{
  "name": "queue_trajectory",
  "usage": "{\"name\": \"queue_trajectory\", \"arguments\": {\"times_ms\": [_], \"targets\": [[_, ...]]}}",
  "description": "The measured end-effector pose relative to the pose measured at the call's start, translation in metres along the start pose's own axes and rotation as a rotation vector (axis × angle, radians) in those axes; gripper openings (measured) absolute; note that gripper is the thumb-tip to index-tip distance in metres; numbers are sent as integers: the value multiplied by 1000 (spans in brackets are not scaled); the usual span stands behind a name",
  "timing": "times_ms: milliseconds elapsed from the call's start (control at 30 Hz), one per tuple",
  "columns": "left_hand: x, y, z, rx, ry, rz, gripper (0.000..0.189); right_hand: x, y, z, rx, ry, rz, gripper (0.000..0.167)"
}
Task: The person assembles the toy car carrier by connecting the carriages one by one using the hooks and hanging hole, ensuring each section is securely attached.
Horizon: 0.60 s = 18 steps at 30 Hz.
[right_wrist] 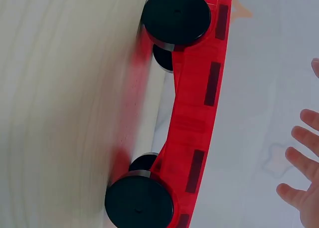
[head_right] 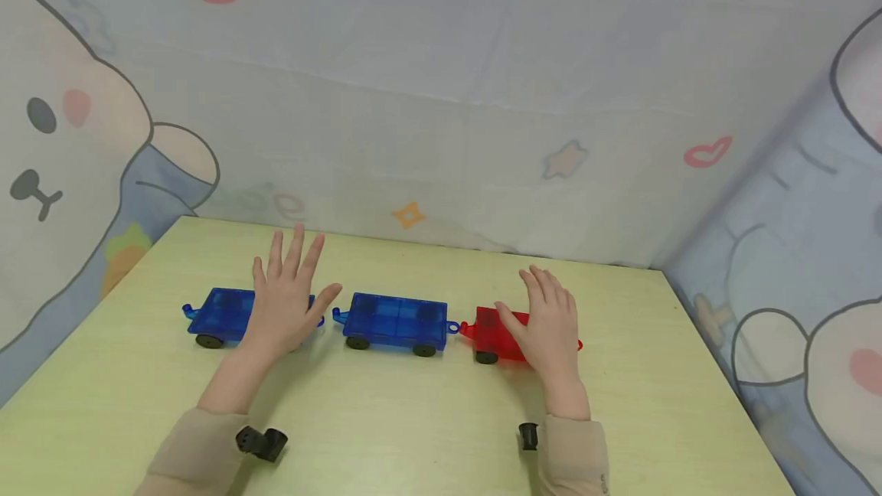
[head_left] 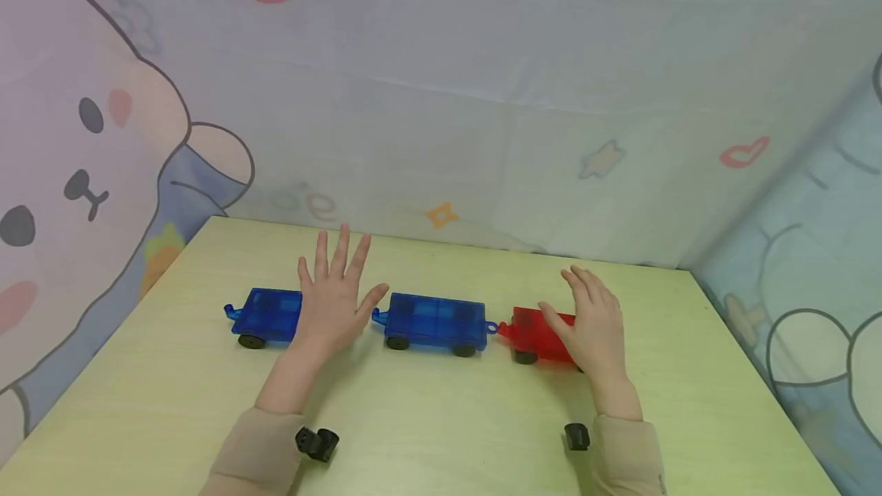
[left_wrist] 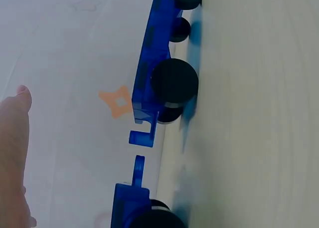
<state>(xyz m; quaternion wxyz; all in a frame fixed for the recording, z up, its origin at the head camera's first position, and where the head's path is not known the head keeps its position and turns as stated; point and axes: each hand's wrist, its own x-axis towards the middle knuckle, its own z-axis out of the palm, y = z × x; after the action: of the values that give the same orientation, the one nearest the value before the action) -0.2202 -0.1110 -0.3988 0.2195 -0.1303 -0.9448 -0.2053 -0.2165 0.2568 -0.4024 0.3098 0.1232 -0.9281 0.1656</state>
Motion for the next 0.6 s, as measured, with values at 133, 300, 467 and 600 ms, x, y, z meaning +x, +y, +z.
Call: {"name": "queue_trajectory", "arguments": {"times_ms": [133,300,467,600], "targets": [[2,4,1,-78,-12,11,76,-1,5,1,48,-4,9,59],[7,10,4,-163,-6,37,83,-1,10,1,74,-30,42,60],[10,18,9,-225,-15,64,78,-1,13,-1,85,-59,64,59],[11,25,14,-273,-51,78,76,-2,15,-3,108,-84,67,58]]}}
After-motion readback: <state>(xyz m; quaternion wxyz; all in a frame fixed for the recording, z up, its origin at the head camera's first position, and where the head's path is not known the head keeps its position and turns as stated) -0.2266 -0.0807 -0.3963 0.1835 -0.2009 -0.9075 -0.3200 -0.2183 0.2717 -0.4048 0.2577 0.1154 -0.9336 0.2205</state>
